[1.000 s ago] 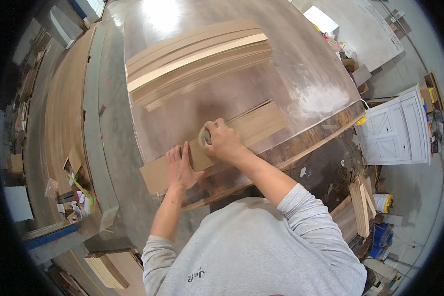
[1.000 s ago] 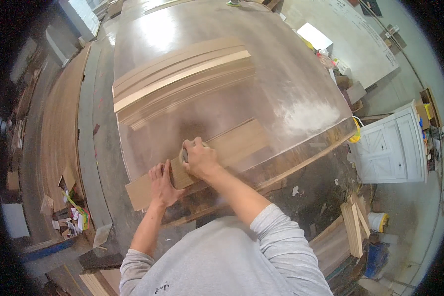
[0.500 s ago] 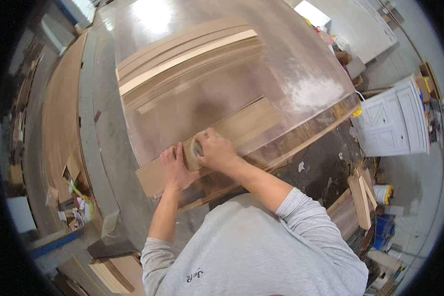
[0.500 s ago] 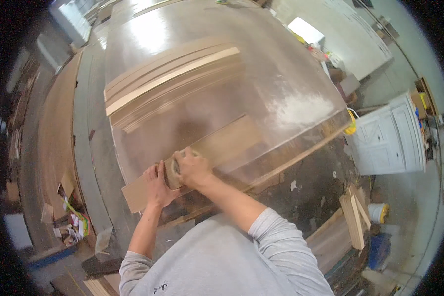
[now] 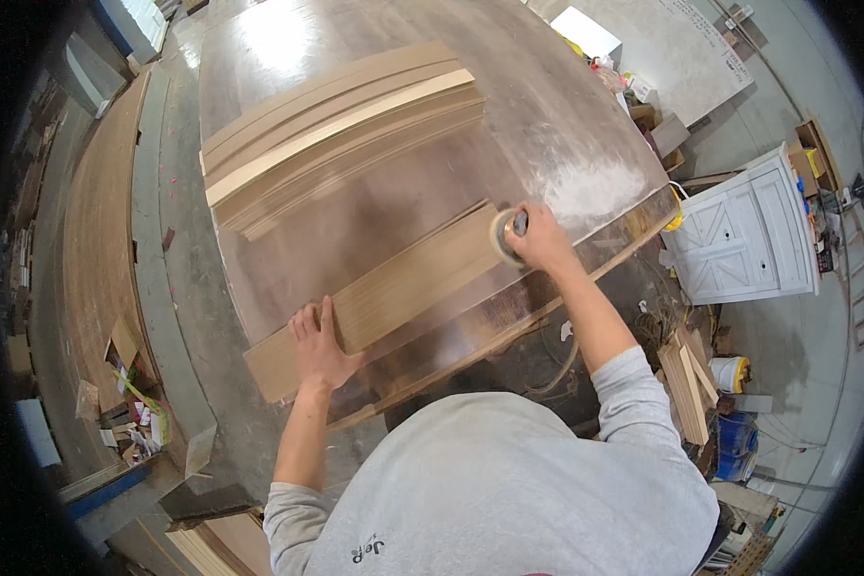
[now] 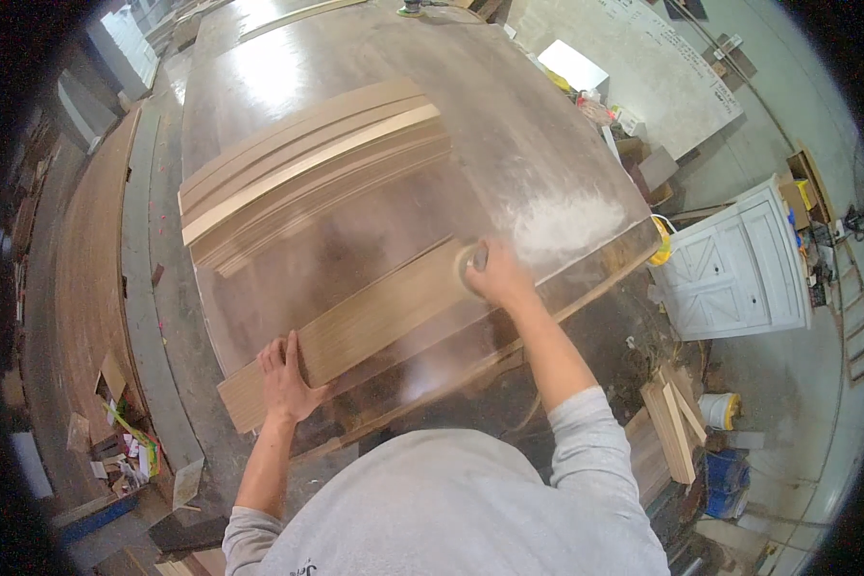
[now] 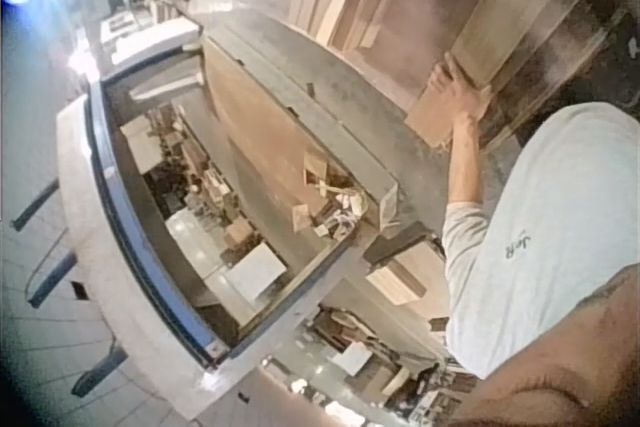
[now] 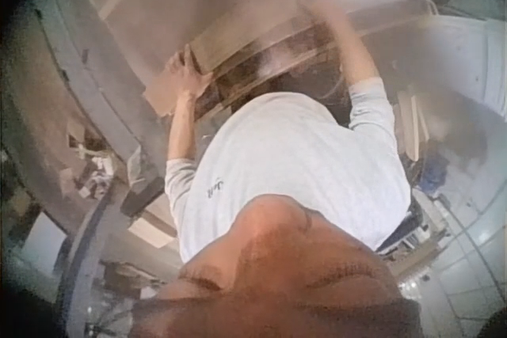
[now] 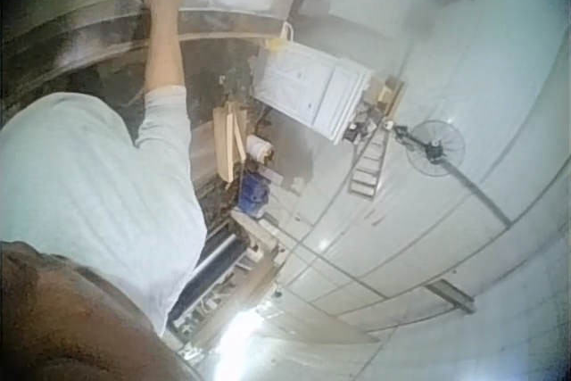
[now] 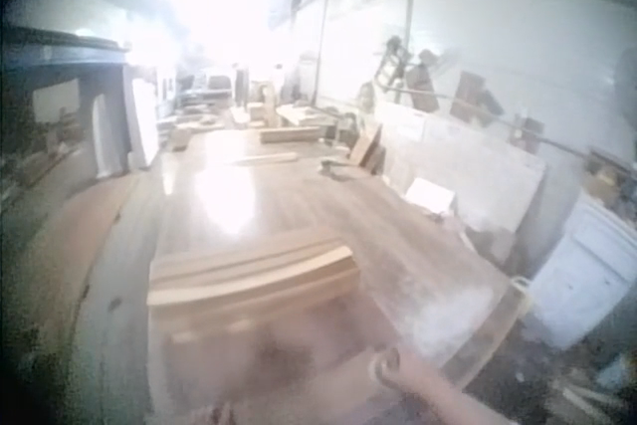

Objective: Sanding individual wood planks using a handheld orbital sander in a workshop environment.

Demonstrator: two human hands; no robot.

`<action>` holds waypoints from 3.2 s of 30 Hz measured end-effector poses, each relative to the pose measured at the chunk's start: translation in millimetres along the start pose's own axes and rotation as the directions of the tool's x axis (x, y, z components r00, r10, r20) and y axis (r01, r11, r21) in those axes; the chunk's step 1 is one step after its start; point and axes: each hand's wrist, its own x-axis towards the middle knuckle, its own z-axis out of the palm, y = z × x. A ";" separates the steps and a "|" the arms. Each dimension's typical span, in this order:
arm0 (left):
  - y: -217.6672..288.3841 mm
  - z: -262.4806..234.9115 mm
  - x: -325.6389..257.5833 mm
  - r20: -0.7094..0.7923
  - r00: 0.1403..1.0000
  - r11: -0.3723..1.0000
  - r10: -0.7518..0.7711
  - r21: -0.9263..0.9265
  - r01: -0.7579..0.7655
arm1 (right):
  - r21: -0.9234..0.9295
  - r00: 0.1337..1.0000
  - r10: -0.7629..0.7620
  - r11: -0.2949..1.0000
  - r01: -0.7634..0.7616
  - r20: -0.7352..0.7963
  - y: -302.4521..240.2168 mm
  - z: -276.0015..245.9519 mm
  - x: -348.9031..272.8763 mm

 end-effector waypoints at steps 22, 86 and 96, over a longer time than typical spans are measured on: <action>1.7 -4.8 0.8 0.025 1.000 0.998 -0.017 0.065 0.015 | 0.002 0.984 -0.178 0.984 0.178 0.016 -36.1 7.4 15.7; -9.9 13.0 0.4 -0.044 0.999 0.999 0.032 -0.039 -0.034 | -0.008 0.991 -0.116 0.993 0.116 -0.065 -20.6 2.3 10.2; 6.6 -5.4 1.8 0.072 0.996 0.998 -0.044 -0.034 0.047 | 0.022 0.982 0.171 0.985 -0.170 -0.077 127.9 -26.3 72.0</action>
